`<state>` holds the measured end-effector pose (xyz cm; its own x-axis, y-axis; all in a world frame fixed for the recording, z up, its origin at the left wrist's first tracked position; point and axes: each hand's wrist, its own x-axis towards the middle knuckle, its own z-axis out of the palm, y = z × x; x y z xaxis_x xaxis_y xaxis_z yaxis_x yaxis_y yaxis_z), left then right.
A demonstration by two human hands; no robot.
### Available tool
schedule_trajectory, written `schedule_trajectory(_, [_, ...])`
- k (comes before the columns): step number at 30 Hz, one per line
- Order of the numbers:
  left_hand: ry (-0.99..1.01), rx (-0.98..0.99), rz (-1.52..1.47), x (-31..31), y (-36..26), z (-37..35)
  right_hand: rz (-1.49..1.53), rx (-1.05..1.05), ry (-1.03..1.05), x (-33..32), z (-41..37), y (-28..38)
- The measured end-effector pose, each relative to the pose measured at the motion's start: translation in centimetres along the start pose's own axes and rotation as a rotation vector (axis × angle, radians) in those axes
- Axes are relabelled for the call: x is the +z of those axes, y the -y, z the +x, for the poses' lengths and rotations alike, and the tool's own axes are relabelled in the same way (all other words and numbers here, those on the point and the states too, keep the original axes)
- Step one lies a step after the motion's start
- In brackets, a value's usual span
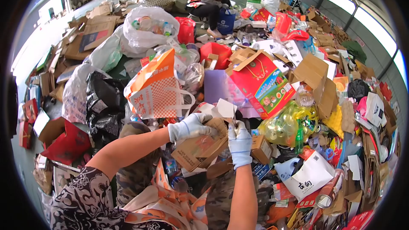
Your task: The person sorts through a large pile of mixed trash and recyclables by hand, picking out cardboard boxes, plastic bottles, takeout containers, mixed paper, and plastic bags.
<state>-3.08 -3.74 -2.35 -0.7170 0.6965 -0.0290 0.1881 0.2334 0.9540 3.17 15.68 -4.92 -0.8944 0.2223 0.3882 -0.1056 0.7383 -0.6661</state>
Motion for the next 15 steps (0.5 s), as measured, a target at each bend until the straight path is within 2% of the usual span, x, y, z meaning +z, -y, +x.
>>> schedule_trajectory(3, [-0.028, 0.08, 0.062, 0.0, 0.4, 0.4, 0.082, 0.021, -0.095, -0.5, -0.4, 1.1])
schedule_trajectory(5, [0.031, 0.121, 0.005, -0.4, 0.2, 0.3, 0.139, -0.036, -0.144, -0.7, -0.6, 1.1])
schedule_trajectory(9, [0.116, 0.057, -0.121, -0.9, 0.0, 0.3, 0.188, -0.062, -0.127, -1.1, -1.0, 0.3])
schedule_trajectory(10, [0.09, 0.026, 0.007, -1.1, -0.6, 0.3, 0.164, -0.026, -0.101, -1.2, -1.1, 0.8])
schedule_trajectory(11, [0.082, 0.033, 0.009, -0.7, -0.5, 0.4, 0.141, 0.011, -0.076, -1.1, -1.1, 1.2])
schedule_trajectory(13, [-0.319, 0.355, 0.332, 0.8, -0.2, 0.3, -0.173, -0.089, -0.129, -0.1, -1.1, 2.0])
schedule_trajectory(14, [-0.261, 0.248, 0.391, 1.0, -1.4, 0.0, -0.247, -0.158, -0.124, 0.4, -1.2, 2.4])
schedule_trajectory(15, [-0.166, 0.224, 0.376, 1.7, 0.2, 1.0, -0.322, -0.223, -0.12, 0.8, -1.4, 2.6])
